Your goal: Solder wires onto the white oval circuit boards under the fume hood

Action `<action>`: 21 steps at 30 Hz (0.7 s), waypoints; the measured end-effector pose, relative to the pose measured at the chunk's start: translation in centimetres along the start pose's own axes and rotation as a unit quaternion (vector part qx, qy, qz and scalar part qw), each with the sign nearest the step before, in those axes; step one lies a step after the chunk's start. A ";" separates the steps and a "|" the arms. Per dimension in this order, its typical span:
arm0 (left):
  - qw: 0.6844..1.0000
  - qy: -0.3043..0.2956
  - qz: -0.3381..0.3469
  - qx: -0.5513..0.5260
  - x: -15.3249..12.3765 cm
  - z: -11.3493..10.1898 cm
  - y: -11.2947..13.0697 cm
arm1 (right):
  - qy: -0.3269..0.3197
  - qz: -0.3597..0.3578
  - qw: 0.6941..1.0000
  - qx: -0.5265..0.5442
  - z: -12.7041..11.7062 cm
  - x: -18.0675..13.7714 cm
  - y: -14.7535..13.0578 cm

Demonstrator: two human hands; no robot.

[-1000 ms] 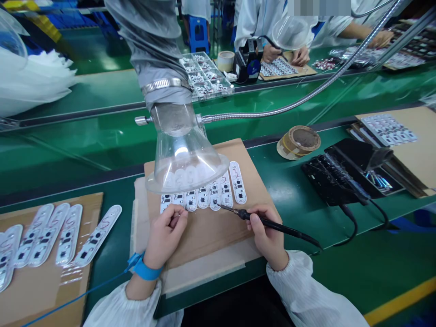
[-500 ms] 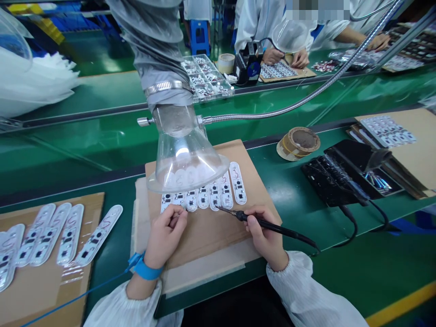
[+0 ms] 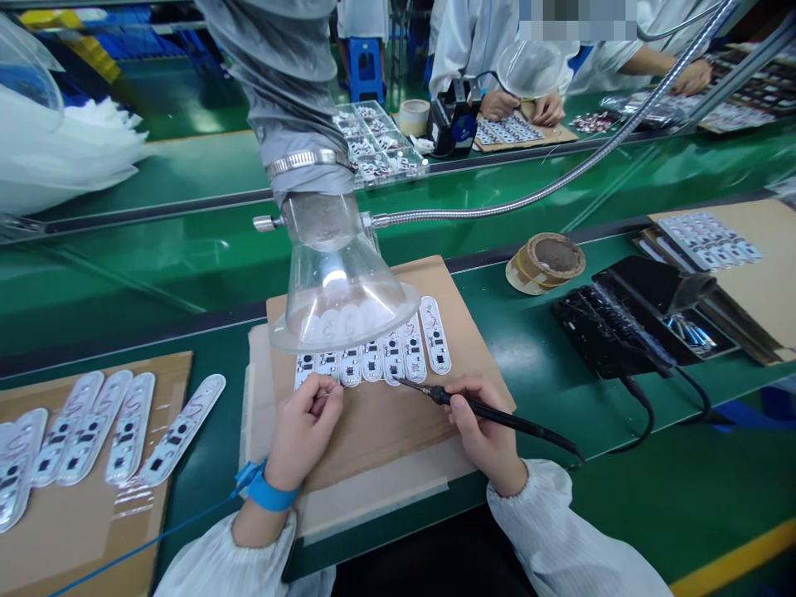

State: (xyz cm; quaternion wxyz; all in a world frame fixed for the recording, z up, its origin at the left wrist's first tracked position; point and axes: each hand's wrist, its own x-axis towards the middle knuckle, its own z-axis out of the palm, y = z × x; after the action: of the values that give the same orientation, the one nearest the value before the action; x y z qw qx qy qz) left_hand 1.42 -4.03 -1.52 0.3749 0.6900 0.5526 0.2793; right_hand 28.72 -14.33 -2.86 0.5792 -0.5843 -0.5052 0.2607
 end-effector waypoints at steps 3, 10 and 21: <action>1.000 0.006 -0.002 0.003 0.0 0.0 -0.1 | 0.008 0.003 1.000 0.003 0.1 0.0 -0.1; 1.000 -0.006 0.007 0.013 0.1 0.0 0.3 | -0.027 0.010 1.000 -0.008 -0.1 0.0 0.2; 1.000 0.018 0.022 -0.009 -0.3 -0.1 -0.5 | 0.034 0.020 0.998 0.041 0.2 -0.2 0.1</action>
State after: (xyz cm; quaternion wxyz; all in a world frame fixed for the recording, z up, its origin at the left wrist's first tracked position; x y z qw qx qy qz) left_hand 1.01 -4.25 -1.83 0.3649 0.6933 0.5416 0.3049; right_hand 28.49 -14.40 -3.08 0.6139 -0.5785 -0.4624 0.2730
